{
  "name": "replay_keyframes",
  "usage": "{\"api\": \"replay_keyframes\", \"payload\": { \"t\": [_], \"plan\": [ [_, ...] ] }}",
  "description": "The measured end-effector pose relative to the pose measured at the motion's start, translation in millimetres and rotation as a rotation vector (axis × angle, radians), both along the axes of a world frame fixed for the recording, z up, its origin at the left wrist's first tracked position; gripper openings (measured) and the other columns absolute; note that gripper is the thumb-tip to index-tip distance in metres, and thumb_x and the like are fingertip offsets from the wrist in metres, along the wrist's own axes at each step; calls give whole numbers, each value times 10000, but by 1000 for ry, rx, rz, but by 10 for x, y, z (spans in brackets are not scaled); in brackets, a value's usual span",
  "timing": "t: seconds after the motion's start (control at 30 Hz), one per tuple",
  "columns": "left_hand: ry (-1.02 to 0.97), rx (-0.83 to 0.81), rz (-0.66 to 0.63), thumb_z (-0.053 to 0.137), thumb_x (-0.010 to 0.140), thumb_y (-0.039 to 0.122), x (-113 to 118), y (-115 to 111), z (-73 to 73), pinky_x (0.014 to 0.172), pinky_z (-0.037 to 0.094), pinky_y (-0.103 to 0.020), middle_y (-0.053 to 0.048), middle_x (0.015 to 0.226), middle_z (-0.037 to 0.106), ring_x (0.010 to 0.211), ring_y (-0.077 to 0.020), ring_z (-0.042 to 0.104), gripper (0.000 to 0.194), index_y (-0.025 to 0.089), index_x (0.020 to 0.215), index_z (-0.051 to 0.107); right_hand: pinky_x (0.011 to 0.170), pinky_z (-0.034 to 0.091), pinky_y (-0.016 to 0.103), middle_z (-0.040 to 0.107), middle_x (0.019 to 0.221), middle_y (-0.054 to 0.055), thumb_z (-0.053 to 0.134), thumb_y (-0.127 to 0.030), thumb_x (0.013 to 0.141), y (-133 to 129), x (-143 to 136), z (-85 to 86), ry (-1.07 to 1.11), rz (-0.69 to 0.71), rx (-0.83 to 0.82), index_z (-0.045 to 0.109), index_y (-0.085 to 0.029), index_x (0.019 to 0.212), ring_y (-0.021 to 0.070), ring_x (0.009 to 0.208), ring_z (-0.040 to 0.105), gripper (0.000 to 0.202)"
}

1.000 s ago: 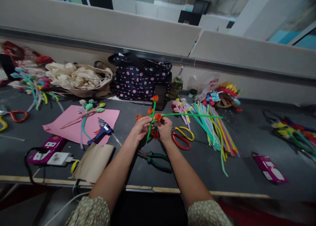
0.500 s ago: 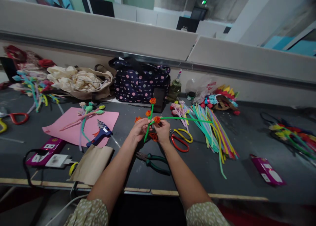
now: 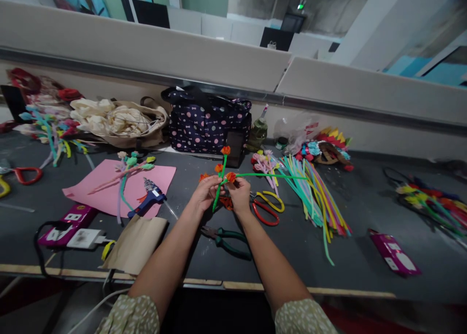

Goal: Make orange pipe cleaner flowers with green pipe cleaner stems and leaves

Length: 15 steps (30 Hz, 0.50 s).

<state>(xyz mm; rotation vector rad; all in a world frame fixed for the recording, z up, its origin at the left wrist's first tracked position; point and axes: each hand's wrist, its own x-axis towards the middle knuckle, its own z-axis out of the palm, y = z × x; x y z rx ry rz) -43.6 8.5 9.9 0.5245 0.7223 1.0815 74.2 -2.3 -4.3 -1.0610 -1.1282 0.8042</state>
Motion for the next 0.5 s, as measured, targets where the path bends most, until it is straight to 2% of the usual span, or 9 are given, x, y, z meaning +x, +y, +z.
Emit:
{"api": "replay_keyframes", "payload": {
  "t": [0.27, 0.5],
  "plan": [
    [-9, -18, -20, 719, 623, 143, 0, 11, -51, 501, 532, -211, 6, 608, 638, 483, -88, 585, 155, 129, 732, 609, 592, 404, 226, 548, 636, -27, 637, -357, 719, -5, 11, -4, -1, 6, 2, 612, -149, 673, 106, 605, 486, 215],
    [-3, -5, -22, 734, 610, 149, -3, 23, -83, 510, 538, -219, 14, 588, 623, 484, -94, 589, 177, 129, 729, 604, 631, 408, 232, 553, 677, -19, 638, -320, 722, -1, 18, -6, -13, 22, 32, 638, -144, 727, 111, 641, 504, 176]
  ]
}}
